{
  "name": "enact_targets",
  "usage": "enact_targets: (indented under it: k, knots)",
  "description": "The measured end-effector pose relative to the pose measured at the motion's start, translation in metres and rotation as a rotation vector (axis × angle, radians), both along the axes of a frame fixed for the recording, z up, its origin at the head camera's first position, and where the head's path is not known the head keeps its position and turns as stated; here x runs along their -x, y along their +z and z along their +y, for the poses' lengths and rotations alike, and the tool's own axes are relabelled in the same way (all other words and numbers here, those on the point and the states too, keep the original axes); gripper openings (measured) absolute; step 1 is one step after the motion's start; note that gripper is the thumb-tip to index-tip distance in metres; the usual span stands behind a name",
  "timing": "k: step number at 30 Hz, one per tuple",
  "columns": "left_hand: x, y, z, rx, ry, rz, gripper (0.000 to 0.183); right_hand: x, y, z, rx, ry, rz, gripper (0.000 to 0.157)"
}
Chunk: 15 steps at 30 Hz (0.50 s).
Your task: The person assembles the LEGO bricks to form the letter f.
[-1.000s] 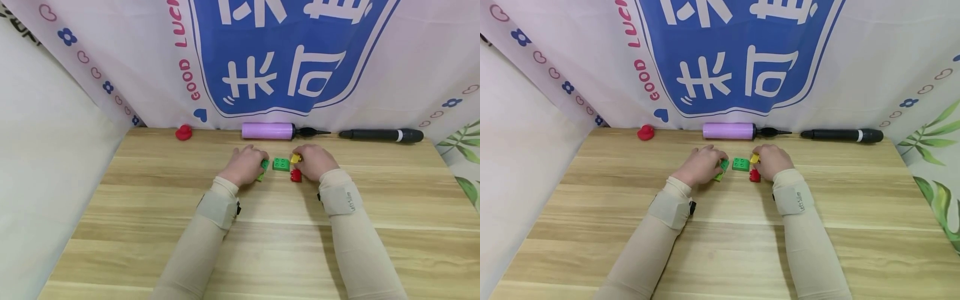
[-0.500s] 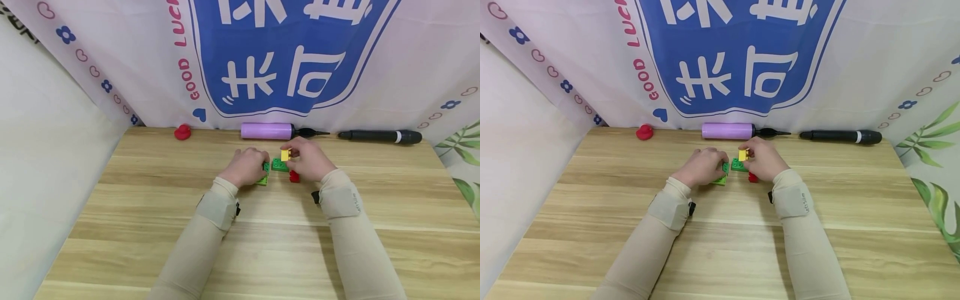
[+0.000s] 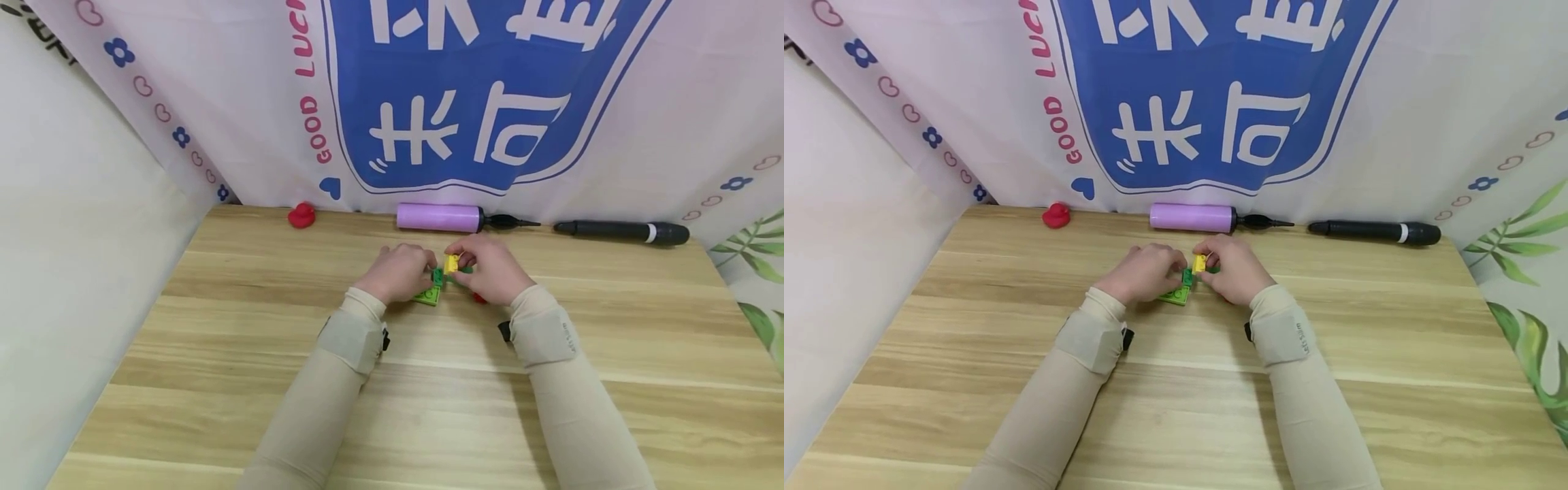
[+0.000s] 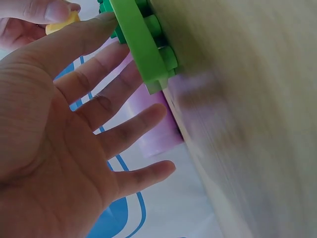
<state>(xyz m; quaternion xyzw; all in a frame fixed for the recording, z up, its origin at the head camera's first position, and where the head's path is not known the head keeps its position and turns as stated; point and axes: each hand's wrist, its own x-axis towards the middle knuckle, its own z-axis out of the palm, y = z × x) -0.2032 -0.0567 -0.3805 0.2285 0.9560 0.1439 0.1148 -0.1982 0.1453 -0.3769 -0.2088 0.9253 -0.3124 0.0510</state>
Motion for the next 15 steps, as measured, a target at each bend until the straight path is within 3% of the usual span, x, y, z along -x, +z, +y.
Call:
enact_targets:
  k: [4,15]
  knots:
    - [-0.0008,-0.0004,-0.0001,0.001,0.0,-0.002,0.03,-0.0013,-0.0008,-0.0027,-0.009,0.011,0.002,0.043]
    - [-0.0009,-0.0021,-0.0009,0.003,-0.001,-0.02,0.036,-0.0021,-0.0048,-0.0088,-0.052,0.029,-0.007,0.03]
